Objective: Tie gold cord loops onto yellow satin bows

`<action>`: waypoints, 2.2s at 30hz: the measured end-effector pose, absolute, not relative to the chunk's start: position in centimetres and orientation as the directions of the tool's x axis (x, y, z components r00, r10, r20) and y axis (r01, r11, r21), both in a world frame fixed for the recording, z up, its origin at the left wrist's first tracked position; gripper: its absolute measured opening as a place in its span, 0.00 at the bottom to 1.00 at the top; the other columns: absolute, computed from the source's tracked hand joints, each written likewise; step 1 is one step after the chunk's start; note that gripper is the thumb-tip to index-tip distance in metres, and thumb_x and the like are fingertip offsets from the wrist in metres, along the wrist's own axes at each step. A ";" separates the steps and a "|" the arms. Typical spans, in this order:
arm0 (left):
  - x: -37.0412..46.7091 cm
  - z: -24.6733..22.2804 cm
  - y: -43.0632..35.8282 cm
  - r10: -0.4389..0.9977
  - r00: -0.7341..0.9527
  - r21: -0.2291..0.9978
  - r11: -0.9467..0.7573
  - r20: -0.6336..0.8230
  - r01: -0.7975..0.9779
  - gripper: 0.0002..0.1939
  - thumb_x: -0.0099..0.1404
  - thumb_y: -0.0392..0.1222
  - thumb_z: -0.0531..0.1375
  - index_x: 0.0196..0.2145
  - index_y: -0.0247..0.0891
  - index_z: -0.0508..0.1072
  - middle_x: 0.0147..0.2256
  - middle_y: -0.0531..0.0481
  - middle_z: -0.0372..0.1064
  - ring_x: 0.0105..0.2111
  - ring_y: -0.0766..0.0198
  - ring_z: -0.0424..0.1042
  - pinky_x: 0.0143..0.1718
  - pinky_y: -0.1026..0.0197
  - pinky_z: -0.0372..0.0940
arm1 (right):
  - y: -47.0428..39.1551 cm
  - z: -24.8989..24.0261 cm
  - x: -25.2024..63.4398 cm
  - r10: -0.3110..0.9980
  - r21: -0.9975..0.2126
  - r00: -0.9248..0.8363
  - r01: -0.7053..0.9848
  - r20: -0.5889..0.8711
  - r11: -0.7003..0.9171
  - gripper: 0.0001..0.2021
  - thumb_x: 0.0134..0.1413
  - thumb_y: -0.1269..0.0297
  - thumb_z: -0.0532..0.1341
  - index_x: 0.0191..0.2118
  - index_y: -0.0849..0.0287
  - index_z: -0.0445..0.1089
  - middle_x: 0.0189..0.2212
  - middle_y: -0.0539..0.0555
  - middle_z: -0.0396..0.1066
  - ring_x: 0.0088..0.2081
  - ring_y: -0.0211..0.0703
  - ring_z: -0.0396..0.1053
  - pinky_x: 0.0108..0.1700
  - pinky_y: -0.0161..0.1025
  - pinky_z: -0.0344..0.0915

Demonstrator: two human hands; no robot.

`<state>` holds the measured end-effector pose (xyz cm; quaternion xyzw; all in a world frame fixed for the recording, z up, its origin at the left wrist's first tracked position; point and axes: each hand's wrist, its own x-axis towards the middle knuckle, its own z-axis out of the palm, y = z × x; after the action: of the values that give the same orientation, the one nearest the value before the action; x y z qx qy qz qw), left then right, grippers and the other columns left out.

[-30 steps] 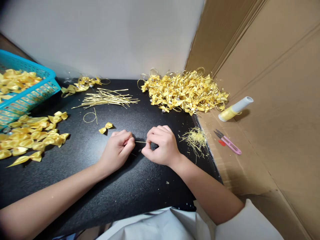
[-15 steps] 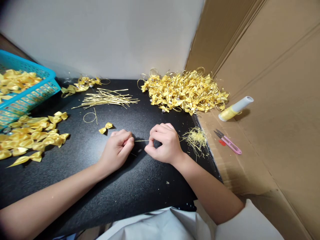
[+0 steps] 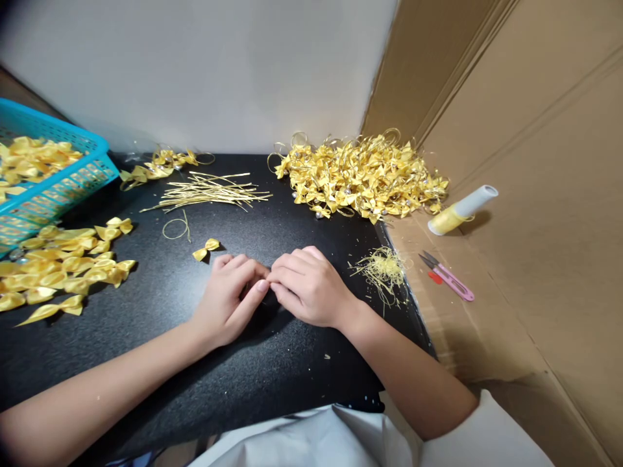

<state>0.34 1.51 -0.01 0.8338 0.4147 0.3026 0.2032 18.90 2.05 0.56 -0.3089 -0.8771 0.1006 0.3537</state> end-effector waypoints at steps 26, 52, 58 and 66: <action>-0.1 -0.5 1.8 0.776 0.541 0.649 -0.599 0.325 0.469 0.17 0.70 0.39 0.46 0.22 0.38 0.56 0.20 0.56 0.55 0.27 0.64 0.57 0.37 0.55 0.49 | 2.0 0.5 18.7 0.716 -0.545 -0.373 0.469 0.591 0.695 0.04 0.53 0.73 0.61 0.31 0.57 0.70 0.29 0.50 0.74 0.32 0.39 0.70 0.39 0.42 0.61; 0.1 -0.2 1.9 0.792 0.547 0.642 -0.573 0.272 0.509 0.18 0.69 0.41 0.44 0.21 0.38 0.55 0.20 0.54 0.56 0.26 0.63 0.58 0.37 0.54 0.50 | 2.1 0.3 18.8 0.734 -0.525 -0.398 0.519 0.550 0.675 0.04 0.56 0.70 0.59 0.30 0.56 0.69 0.29 0.50 0.75 0.33 0.39 0.70 0.41 0.43 0.57; 0.1 -0.3 1.9 0.794 0.545 0.642 -0.569 0.269 0.513 0.18 0.69 0.41 0.44 0.21 0.38 0.54 0.20 0.55 0.55 0.26 0.63 0.58 0.37 0.54 0.50 | 2.1 0.3 18.8 0.740 -0.538 -0.398 0.512 0.543 0.670 0.05 0.56 0.71 0.58 0.29 0.57 0.66 0.28 0.49 0.72 0.32 0.39 0.68 0.40 0.42 0.56; 0.3 -0.4 1.9 0.805 0.522 0.649 -0.561 0.283 0.514 0.17 0.68 0.39 0.45 0.21 0.38 0.53 0.19 0.56 0.53 0.25 0.64 0.57 0.36 0.55 0.50 | 2.1 0.4 18.7 0.735 -0.500 -0.418 0.545 0.534 0.673 0.05 0.57 0.71 0.56 0.31 0.58 0.64 0.29 0.50 0.71 0.32 0.40 0.67 0.40 0.43 0.55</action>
<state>0.32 1.92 -0.37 0.8352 0.3947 0.2884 0.2520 18.73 2.11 0.38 -0.3842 -0.8327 0.1254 0.3786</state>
